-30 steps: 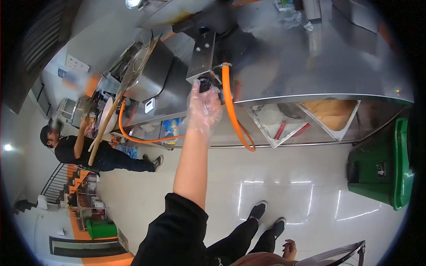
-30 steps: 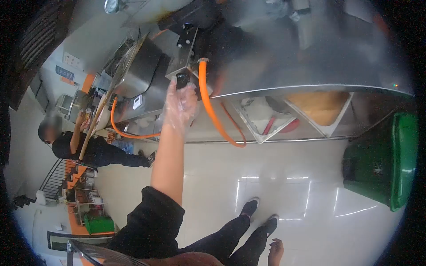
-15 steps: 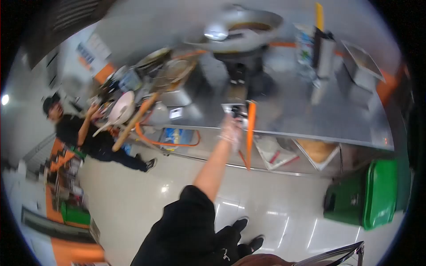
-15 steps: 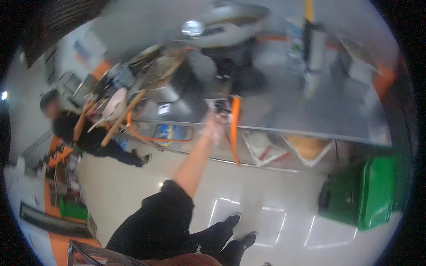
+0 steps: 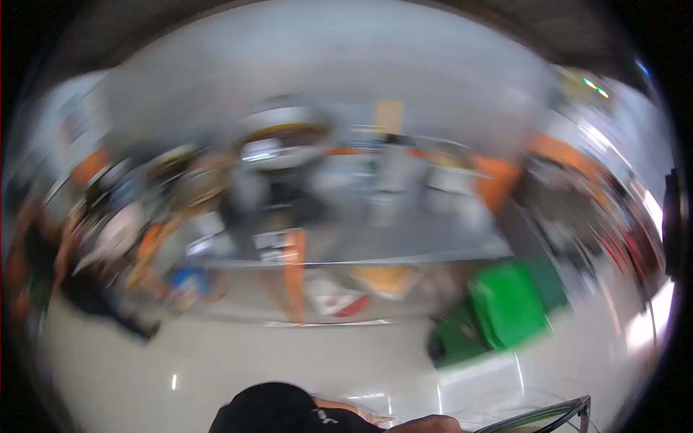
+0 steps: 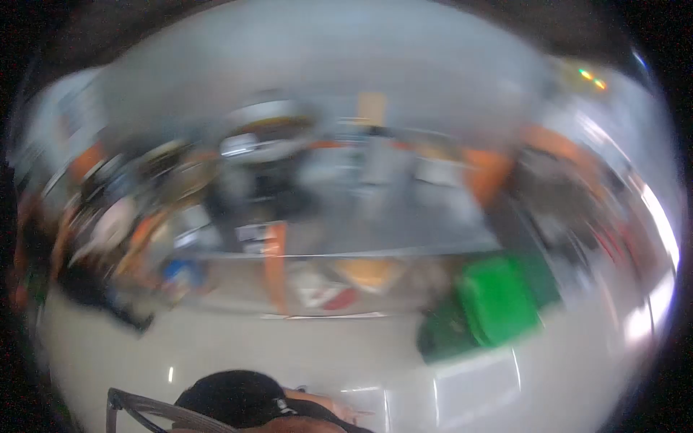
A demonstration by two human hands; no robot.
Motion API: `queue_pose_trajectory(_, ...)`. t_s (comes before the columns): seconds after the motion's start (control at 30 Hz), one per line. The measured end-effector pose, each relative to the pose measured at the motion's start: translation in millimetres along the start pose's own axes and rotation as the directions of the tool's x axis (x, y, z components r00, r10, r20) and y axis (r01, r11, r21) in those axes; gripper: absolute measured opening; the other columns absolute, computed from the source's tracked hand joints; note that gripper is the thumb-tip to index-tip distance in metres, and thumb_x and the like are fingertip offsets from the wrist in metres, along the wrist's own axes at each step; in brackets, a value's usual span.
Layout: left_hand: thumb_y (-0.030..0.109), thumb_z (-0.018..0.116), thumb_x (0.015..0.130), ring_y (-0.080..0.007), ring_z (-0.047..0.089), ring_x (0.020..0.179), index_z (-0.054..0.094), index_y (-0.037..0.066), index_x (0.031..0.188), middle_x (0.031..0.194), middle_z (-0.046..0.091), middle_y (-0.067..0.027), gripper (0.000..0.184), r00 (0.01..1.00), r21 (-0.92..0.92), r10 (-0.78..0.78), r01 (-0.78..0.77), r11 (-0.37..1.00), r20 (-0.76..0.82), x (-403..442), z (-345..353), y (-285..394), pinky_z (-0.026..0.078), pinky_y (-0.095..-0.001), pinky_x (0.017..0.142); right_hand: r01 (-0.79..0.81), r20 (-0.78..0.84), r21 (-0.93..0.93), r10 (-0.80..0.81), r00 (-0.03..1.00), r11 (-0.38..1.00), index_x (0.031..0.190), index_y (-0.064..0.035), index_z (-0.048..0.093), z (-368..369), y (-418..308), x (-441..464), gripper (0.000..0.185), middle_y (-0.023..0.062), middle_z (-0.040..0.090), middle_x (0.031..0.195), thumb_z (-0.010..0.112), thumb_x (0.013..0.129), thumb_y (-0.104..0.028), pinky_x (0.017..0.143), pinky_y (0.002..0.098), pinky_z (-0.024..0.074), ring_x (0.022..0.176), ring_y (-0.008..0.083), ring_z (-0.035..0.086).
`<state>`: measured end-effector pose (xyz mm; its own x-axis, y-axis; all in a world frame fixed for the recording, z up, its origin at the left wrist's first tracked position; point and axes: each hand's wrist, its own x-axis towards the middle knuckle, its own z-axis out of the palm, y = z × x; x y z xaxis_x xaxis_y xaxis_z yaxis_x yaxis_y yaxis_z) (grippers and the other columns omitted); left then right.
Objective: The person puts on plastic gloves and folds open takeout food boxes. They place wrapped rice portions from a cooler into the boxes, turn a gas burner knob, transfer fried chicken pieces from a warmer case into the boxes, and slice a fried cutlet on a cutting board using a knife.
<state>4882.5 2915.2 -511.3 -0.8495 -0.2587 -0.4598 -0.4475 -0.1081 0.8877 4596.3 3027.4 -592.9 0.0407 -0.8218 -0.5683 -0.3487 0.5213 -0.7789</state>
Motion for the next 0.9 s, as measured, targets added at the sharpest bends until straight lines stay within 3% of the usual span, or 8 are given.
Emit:
queue_pose_trajectory(0.07, 0.038, 0.040, 0.093, -0.0247, 0.030, 0.128, 0.030, 0.004, 0.137, 0.140, 0.031, -0.0139, 0.056, 0.988, 0.144, 0.039, -0.061, 0.988, 0.152, 53.3, 17.6, -12.0, 0.025, -0.0352, 0.106, 0.231, -0.191, -0.010, -0.228, 0.955, 0.973, 0.109, -0.0070, 0.057, -33.7, 124.0, -20.2, 0.025, 0.0073, 0.062, 0.085, 0.051, 0.086, -0.016, 0.065, 0.0305, 0.0481, 0.075, 0.0150, 0.058)
queue_pose_trajectory(0.13, 0.037, 0.043, 0.092, -0.0242, 0.024, 0.133, 0.027, 0.006, 0.139, 0.145, 0.026, -0.0114, 0.059, 0.893, 0.155, 0.325, -0.385, 0.910, 0.313, 110.8, 18.8, -50.9, 0.022, -0.0341, 0.108, -0.162, -0.135, -0.157, 0.142, 0.981, 0.974, 0.122, -0.0109, 0.052, -90.7, 32.6, -93.6, 0.037, 0.0083, 0.064, 0.097, 0.045, 0.090, -0.028, 0.070, 0.0315, 0.0500, 0.077, 0.0174, 0.060)
queue_pose_trajectory(0.2, 0.030, 0.049, 0.087, -0.0255, 0.027, 0.132, 0.030, 0.010, 0.139, 0.142, 0.033, -0.0101, 0.059, 0.914, 0.340, -0.397, 0.348, 0.874, 0.086, 76.4, -29.3, 66.8, 0.024, -0.0364, 0.108, -0.221, -0.166, 0.208, 0.257, 0.952, 0.953, 0.117, -0.0127, 0.056, -144.2, 37.3, -131.7, 0.035, 0.0088, 0.064, 0.097, 0.047, 0.088, -0.028, 0.065, 0.0322, 0.0495, 0.076, 0.0179, 0.060)
queue_pose_trajectory(0.27, 0.028, 0.047, 0.087, -0.0268, 0.040, 0.124, 0.040, 0.008, 0.133, 0.138, 0.038, -0.0131, 0.050, 0.966, 0.549, 0.231, -0.131, 0.826, -0.118, 69.4, -73.2, 21.3, 0.033, -0.0394, 0.103, -0.295, -0.253, 0.303, 0.375, 0.892, 0.906, 0.115, -0.0115, 0.057, -203.8, 39.8, -160.9, 0.034, 0.0081, 0.064, 0.096, 0.047, 0.087, -0.028, 0.061, 0.0317, 0.0485, 0.073, 0.0181, 0.059)
queue_pose_trajectory(0.37, 0.024, 0.049, 0.085, -0.0328, 0.050, 0.113, 0.057, 0.007, 0.117, 0.121, 0.052, -0.0198, 0.037, 0.834, 0.629, -0.318, 0.550, 0.550, -0.451, 85.7, -118.8, 35.5, 0.039, -0.0413, 0.095, -0.180, -0.367, 0.348, 0.311, 0.877, 0.920, 0.116, -0.0116, 0.055, -296.4, 46.0, -173.4, 0.035, 0.0068, 0.062, 0.095, 0.046, 0.087, -0.029, 0.057, 0.0302, 0.0461, 0.071, 0.0162, 0.057)
queue_pose_trajectory(0.67, 0.026, 0.047, 0.086, -0.0340, 0.051, 0.111, 0.059, 0.009, 0.114, 0.120, 0.054, -0.0188, 0.035, 0.785, 0.694, -0.437, 0.606, 0.389, -0.440, 360.8, -106.9, 189.6, 0.039, -0.0420, 0.096, 0.233, -0.479, 0.340, -0.046, 0.877, 0.911, 0.114, -0.0117, 0.055, -615.4, 36.8, -89.2, 0.030, 0.0005, 0.059, 0.096, 0.047, 0.088, -0.025, 0.066, 0.0270, 0.0442, 0.076, 0.0122, 0.054)
queue_pose_trajectory(0.8, 0.027, 0.046, 0.087, -0.0346, 0.052, 0.110, 0.060, 0.009, 0.113, 0.120, 0.054, -0.0184, 0.034, 0.856, 0.799, -0.433, 0.459, 0.388, -0.281, 539.4, -93.2, 256.8, 0.039, -0.0423, 0.096, -0.018, -0.614, 0.375, 0.263, 0.744, 0.927, 0.108, -0.0066, 0.059, -716.7, 198.3, -65.3, 0.029, 0.0100, 0.062, 0.089, 0.049, 0.085, -0.020, 0.059, 0.0292, 0.0467, 0.068, 0.0160, 0.055)
queue_pose_trajectory(0.9, 0.028, 0.045, 0.087, -0.0350, 0.052, 0.109, 0.060, 0.010, 0.112, 0.119, 0.054, -0.0181, 0.034, 0.925, 0.859, -0.359, 0.283, 0.426, -0.127, 713.9, -62.9, 404.3, 0.039, -0.0426, 0.096, -0.108, -0.349, 0.883, 0.792, 0.501, 0.457, 0.113, -0.0120, 0.054, -741.0, 312.5, -123.4, 0.033, 0.0084, 0.061, 0.100, 0.053, 0.084, -0.027, 0.065, 0.0344, 0.0466, 0.079, 0.0215, 0.057)
